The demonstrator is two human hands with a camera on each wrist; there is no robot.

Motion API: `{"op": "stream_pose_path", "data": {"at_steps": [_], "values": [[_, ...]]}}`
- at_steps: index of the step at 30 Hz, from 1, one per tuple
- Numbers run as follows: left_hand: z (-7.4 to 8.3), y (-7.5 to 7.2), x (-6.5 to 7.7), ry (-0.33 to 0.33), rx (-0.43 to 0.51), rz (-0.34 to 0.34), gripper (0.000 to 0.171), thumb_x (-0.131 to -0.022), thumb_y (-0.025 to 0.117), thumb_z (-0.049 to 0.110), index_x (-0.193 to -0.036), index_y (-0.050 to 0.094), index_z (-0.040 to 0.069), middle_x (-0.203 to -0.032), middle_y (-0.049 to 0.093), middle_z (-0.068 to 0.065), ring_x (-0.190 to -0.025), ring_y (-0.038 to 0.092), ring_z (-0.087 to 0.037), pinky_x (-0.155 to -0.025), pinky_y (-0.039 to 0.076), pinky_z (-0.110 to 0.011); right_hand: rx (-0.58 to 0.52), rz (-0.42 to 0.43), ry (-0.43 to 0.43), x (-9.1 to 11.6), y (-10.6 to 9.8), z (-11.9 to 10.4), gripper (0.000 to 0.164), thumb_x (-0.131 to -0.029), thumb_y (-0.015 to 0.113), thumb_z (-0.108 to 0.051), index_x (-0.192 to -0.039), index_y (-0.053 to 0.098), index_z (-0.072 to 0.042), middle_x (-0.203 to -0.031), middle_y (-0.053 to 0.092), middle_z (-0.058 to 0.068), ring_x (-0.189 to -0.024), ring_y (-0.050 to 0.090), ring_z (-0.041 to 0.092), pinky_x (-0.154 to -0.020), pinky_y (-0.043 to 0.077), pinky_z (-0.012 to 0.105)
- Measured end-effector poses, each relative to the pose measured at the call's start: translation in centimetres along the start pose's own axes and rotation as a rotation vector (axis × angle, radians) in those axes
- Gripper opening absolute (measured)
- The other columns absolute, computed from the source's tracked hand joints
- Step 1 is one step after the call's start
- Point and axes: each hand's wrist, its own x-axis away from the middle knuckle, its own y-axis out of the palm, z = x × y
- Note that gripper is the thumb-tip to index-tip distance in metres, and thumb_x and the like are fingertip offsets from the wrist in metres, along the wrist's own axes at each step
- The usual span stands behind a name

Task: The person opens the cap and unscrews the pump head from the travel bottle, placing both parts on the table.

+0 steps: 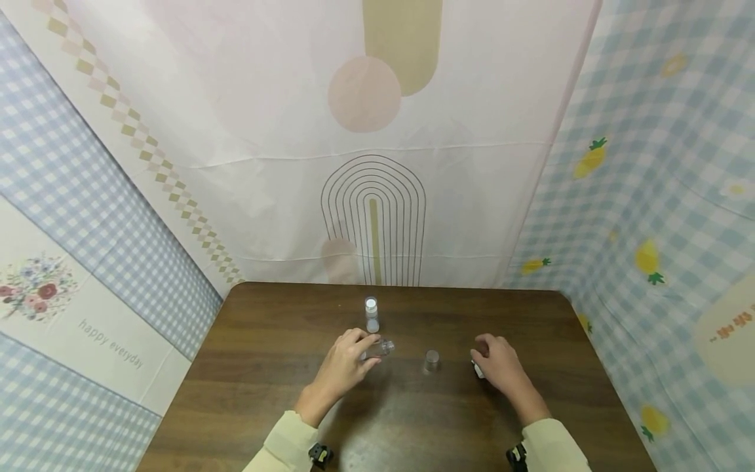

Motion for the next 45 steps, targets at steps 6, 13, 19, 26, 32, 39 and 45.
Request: {"op": "stream_pose_path", "data": {"at_steps": [6, 13, 19, 26, 32, 39, 45], "values": [[0.2, 0.4, 0.0, 0.0, 0.009, 0.011, 0.045, -0.076, 0.093, 0.024, -0.116, 0.075, 0.013, -0.096, 0.067, 0.0, -0.087, 0.062, -0.016, -0.078, 0.054, -0.032, 0.002, 0.023, -0.016, -0.1, -0.8, -0.7, 0.038, -0.099, 0.065, -0.022, -0.126, 0.063, 0.005, -0.112, 0.064, 0.024, -0.101, 0.065, 0.038, -0.086, 0.054, 0.056], [0.1, 0.7, 0.2, -0.01, 0.021, 0.022, 0.045, -0.075, 0.093, 0.024, -0.115, 0.075, 0.012, -0.097, 0.067, -0.001, -0.087, 0.062, -0.017, -0.078, 0.055, -0.033, -0.01, 0.043, -0.014, 0.1, -1.4, -1.0, 0.036, -0.101, 0.062, -0.02, -0.127, 0.063, 0.004, -0.114, 0.064, 0.023, -0.102, 0.065, 0.036, -0.086, 0.054, 0.055], [-0.1, 1.7, 0.5, -0.029, 0.07, 0.053, 0.045, -0.075, 0.093, 0.021, -0.113, 0.074, 0.01, -0.099, 0.069, -0.002, -0.086, 0.065, -0.016, -0.077, 0.057, -0.031, -0.018, 0.078, -0.036, 0.1, -1.8, -2.2, 0.035, -0.102, 0.062, -0.021, -0.13, 0.062, 0.0, -0.122, 0.063, 0.023, -0.11, 0.064, 0.038, -0.091, 0.052, 0.057], [-0.7, 3.9, 0.7, -0.122, 0.201, 0.105, 0.043, -0.074, 0.092, 0.01, -0.11, 0.071, 0.003, -0.102, 0.073, -0.009, -0.09, 0.072, -0.022, -0.082, 0.061, -0.033, -0.063, 0.103, -0.046, 0.1, -2.4, -3.4, 0.037, -0.105, 0.058, -0.028, -0.133, 0.062, -0.004, -0.127, 0.062, 0.02, -0.115, 0.063, 0.038, -0.093, 0.052, 0.056], [-0.9, 5.4, 0.9, -0.243, 0.294, 0.109, 0.04, -0.074, 0.091, 0.005, -0.108, 0.07, 0.001, -0.101, 0.075, -0.014, -0.09, 0.074, -0.027, -0.08, 0.062, -0.037, -0.078, 0.092, -0.037, 0.1, -2.6, -3.8, 0.038, -0.106, 0.057, -0.029, -0.135, 0.06, -0.005, -0.128, 0.062, 0.018, -0.117, 0.062, 0.036, -0.094, 0.052, 0.055], [-1.2, 6.8, 1.3, -0.362, 0.363, 0.073, 0.041, -0.073, 0.091, 0.005, -0.105, 0.067, 0.0, -0.097, 0.074, -0.015, -0.085, 0.073, -0.03, -0.076, 0.061, -0.037, -0.089, 0.075, -0.074, 0.2, -2.1, -4.8, 0.036, -0.105, 0.059, -0.027, -0.134, 0.062, -0.004, -0.124, 0.063, 0.016, -0.112, 0.063, 0.032, -0.09, 0.053, 0.051], [-1.2, 7.2, 1.3, -0.445, 0.432, 0.007, 0.039, -0.075, 0.09, 0.005, -0.105, 0.065, 0.002, -0.095, 0.073, -0.014, -0.085, 0.071, -0.027, -0.075, 0.06, -0.034, -0.089, 0.079, -0.085, -0.1, -1.5, -4.8, 0.033, -0.104, 0.061, -0.024, -0.131, 0.063, -0.005, -0.121, 0.065, 0.015, -0.11, 0.063, 0.032, -0.089, 0.053, 0.049]]}}
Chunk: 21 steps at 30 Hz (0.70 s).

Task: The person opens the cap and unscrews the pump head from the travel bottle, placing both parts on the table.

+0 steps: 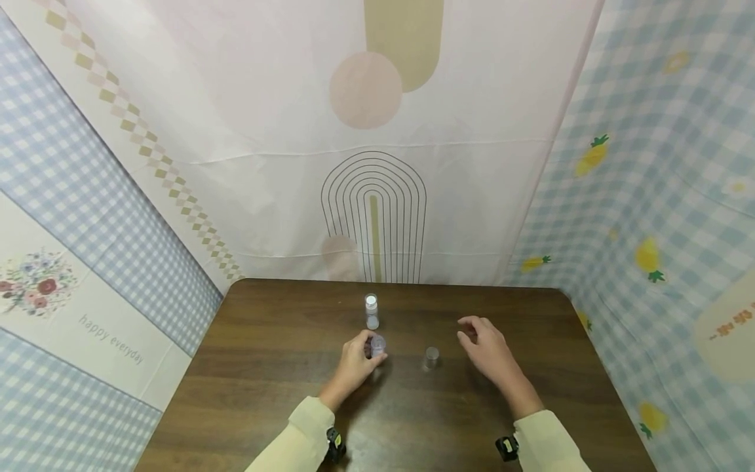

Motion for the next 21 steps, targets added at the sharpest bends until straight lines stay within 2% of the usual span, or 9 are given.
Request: {"op": "stream_pose_path", "data": {"at_steps": [10, 18, 21], "values": [[-0.9, 0.7, 0.2, -0.061, 0.043, -0.026, 0.038, -0.076, 0.089, 0.004, -0.104, 0.064, 0.003, -0.095, 0.074, -0.014, -0.085, 0.072, -0.025, -0.074, 0.06, -0.029, -0.023, -0.019, -0.009, -0.1, 0.6, 0.0, 0.03, -0.103, 0.063, -0.019, -0.129, 0.064, -0.004, -0.12, 0.066, 0.015, -0.113, 0.065, 0.034, -0.094, 0.054, 0.054], [-1.1, 0.9, 0.2, -0.101, 0.045, -0.035, 0.037, -0.077, 0.089, 0.006, -0.106, 0.065, 0.004, -0.097, 0.074, -0.013, -0.087, 0.072, -0.025, -0.077, 0.06, -0.032, -0.026, -0.002, -0.028, -0.2, 0.7, 0.3, 0.032, -0.103, 0.062, -0.018, -0.13, 0.063, -0.001, -0.12, 0.066, 0.017, -0.112, 0.066, 0.036, -0.095, 0.054, 0.054], [-1.1, 0.9, 0.2, -0.094, 0.038, -0.037, 0.04, -0.077, 0.089, 0.007, -0.109, 0.065, 0.004, -0.098, 0.074, -0.014, -0.089, 0.072, -0.027, -0.079, 0.06, -0.035, -0.029, 0.002, -0.028, -0.3, 0.6, 0.3, 0.031, -0.102, 0.062, -0.017, -0.129, 0.063, -0.001, -0.12, 0.066, 0.017, -0.112, 0.066, 0.036, -0.094, 0.055, 0.054]]}}
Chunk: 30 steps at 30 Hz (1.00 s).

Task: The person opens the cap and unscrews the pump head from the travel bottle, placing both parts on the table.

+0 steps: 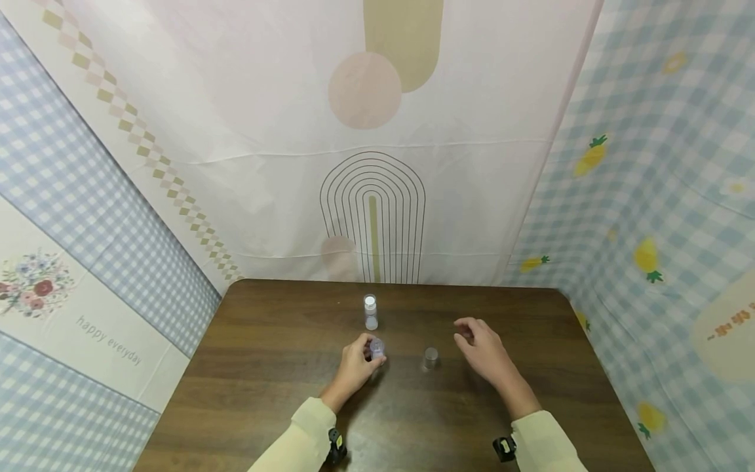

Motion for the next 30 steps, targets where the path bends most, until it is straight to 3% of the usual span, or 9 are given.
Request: {"op": "stream_pose_path", "data": {"at_steps": [7, 11, 15, 20, 30], "values": [[-0.4, -1.1, 0.2, 0.037, 0.059, -0.015, 0.045, -0.081, 0.086, 0.018, -0.117, 0.064, 0.002, -0.105, 0.072, -0.011, -0.095, 0.069, -0.027, -0.083, 0.059, -0.038, -0.011, 0.002, 0.0, -0.2, -0.1, -0.4, 0.031, -0.103, 0.062, -0.017, -0.13, 0.063, -0.003, -0.122, 0.066, 0.016, -0.115, 0.064, 0.035, -0.094, 0.054, 0.053], [-0.7, -2.6, -0.2, 0.064, 0.125, 0.055, 0.039, -0.087, 0.078, 0.019, -0.116, 0.064, -0.003, -0.106, 0.071, -0.017, -0.097, 0.07, -0.032, -0.084, 0.061, -0.043, -0.018, 0.005, -0.011, -0.5, -0.2, -0.8, 0.033, -0.105, 0.06, -0.021, -0.133, 0.062, -0.005, -0.126, 0.065, 0.016, -0.118, 0.062, 0.035, -0.096, 0.053, 0.054], [-1.1, -3.8, -1.1, 0.085, 0.12, 0.119, 0.037, -0.088, 0.077, 0.014, -0.114, 0.062, -0.006, -0.106, 0.069, -0.022, -0.096, 0.069, -0.037, -0.082, 0.06, -0.048, -0.021, 0.019, -0.036, -1.1, -0.1, -1.3, 0.033, -0.104, 0.061, -0.021, -0.133, 0.062, -0.004, -0.126, 0.065, 0.016, -0.119, 0.062, 0.035, -0.097, 0.053, 0.055], [-1.3, -4.7, -2.8, 0.054, 0.1, 0.121, 0.04, -0.085, 0.081, 0.009, -0.116, 0.06, -0.005, -0.108, 0.068, -0.027, -0.1, 0.067, -0.043, -0.085, 0.058, -0.055, -0.043, 0.04, -0.093, -2.1, 0.3, -2.1, 0.033, -0.102, 0.064, -0.017, -0.132, 0.063, -0.002, -0.123, 0.066, 0.016, -0.115, 0.064, 0.034, -0.095, 0.054, 0.053], [-0.3, -4.4, -6.0, -0.087, 0.097, 0.013, 0.06, -0.083, 0.084, 0.01, -0.134, 0.055, -0.004, -0.132, 0.063, -0.025, -0.122, 0.062, -0.04, -0.104, 0.051, -0.053, -0.017, 0.026, -0.208, -4.4, 2.2, -3.5, 0.032, -0.1, 0.066, -0.012, -0.129, 0.063, -0.001, -0.123, 0.065, 0.016, -0.108, 0.066, 0.03, -0.091, 0.055, 0.049]]}}
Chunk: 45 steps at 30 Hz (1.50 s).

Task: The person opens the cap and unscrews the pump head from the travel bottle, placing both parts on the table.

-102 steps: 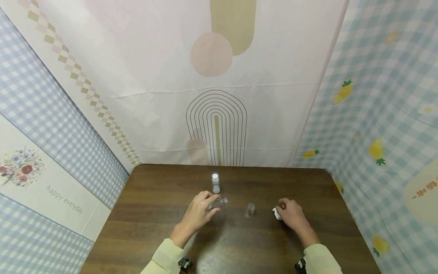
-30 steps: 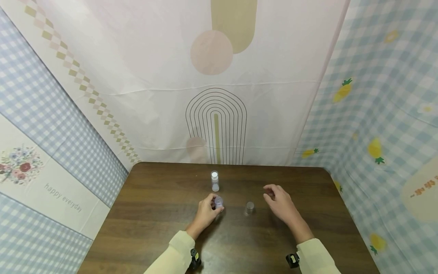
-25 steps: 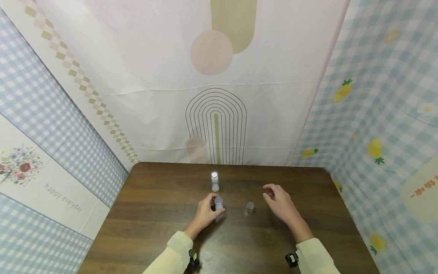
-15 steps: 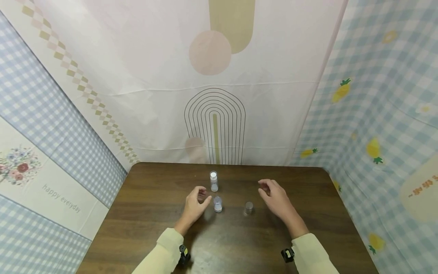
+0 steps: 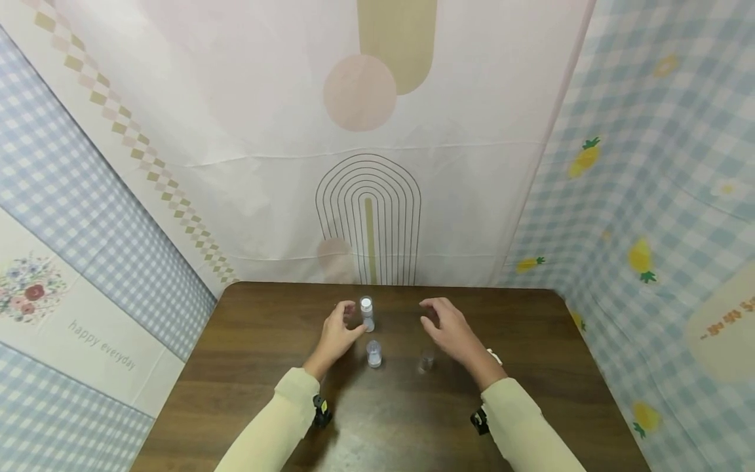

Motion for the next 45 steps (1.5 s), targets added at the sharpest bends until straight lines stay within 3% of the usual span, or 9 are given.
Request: {"op": "stream_pose_path", "data": {"at_steps": [7, 15, 23, 33, 38, 45], "values": [[0.3, 0.9, -1.5, -0.069, -0.02, -0.041, 0.067, -0.08, 0.087, 0.008, -0.138, 0.054, -0.001, -0.139, 0.061, -0.025, -0.132, 0.057, -0.042, -0.112, 0.046, -0.053, -0.032, -0.01, -0.037, -1.1, 1.1, -0.5, 0.032, -0.099, 0.067, -0.012, -0.129, 0.063, -0.002, -0.127, 0.064, 0.016, -0.113, 0.064, 0.032, -0.096, 0.054, 0.05], [-0.7, 1.8, -1.8, -0.109, -0.024, -0.024, 0.06, -0.078, 0.088, 0.007, -0.131, 0.06, 0.002, -0.134, 0.066, -0.025, -0.127, 0.06, -0.045, -0.109, 0.046, -0.058, -0.115, -0.013, -0.024, -1.5, 2.1, -0.7, 0.033, -0.101, 0.065, -0.014, -0.132, 0.062, -0.003, -0.13, 0.065, 0.016, -0.118, 0.065, 0.032, -0.1, 0.053, 0.051], [-1.4, 2.1, -1.9, -0.069, -0.038, -0.012, 0.047, -0.078, 0.088, 0.007, -0.12, 0.068, 0.0, -0.12, 0.073, -0.022, -0.114, 0.067, -0.041, -0.101, 0.052, -0.055, -0.156, -0.018, 0.034, -1.9, 2.6, -1.1, 0.033, -0.103, 0.063, -0.016, -0.133, 0.061, -0.005, -0.13, 0.066, 0.017, -0.119, 0.064, 0.032, -0.101, 0.053, 0.052], [-1.7, 2.6, -1.8, -0.058, 0.008, 0.018, 0.036, -0.079, 0.086, 0.003, -0.111, 0.071, 0.001, -0.11, 0.076, -0.02, -0.101, 0.072, -0.035, -0.091, 0.058, -0.049, -0.211, -0.019, 0.061, -2.3, 3.0, -1.8, 0.034, -0.102, 0.063, -0.018, -0.134, 0.061, -0.006, -0.129, 0.067, 0.02, -0.115, 0.066, 0.035, -0.097, 0.054, 0.055], [-1.1, 2.2, -1.6, -0.011, 0.006, 0.068, 0.039, -0.077, 0.087, 0.003, -0.113, 0.072, 0.002, -0.111, 0.076, -0.019, -0.103, 0.071, -0.037, -0.093, 0.057, -0.051, -0.238, -0.018, 0.06, -2.1, 3.3, -1.9, 0.037, -0.102, 0.064, -0.018, -0.137, 0.06, -0.005, -0.13, 0.067, 0.018, -0.117, 0.066, 0.036, -0.098, 0.055, 0.052], [0.9, 1.0, -0.8, 0.157, 0.03, 0.143, 0.04, -0.076, 0.088, 0.001, -0.113, 0.073, 0.0, -0.107, 0.075, -0.019, -0.097, 0.072, -0.034, -0.088, 0.06, -0.047, -0.362, 0.01, 0.041, -1.6, 2.9, -3.2, 0.051, -0.096, 0.074, -0.016, -0.142, 0.054, -0.005, -0.145, 0.059, 0.018, -0.128, 0.061, 0.04, -0.104, 0.053, 0.051]]}}
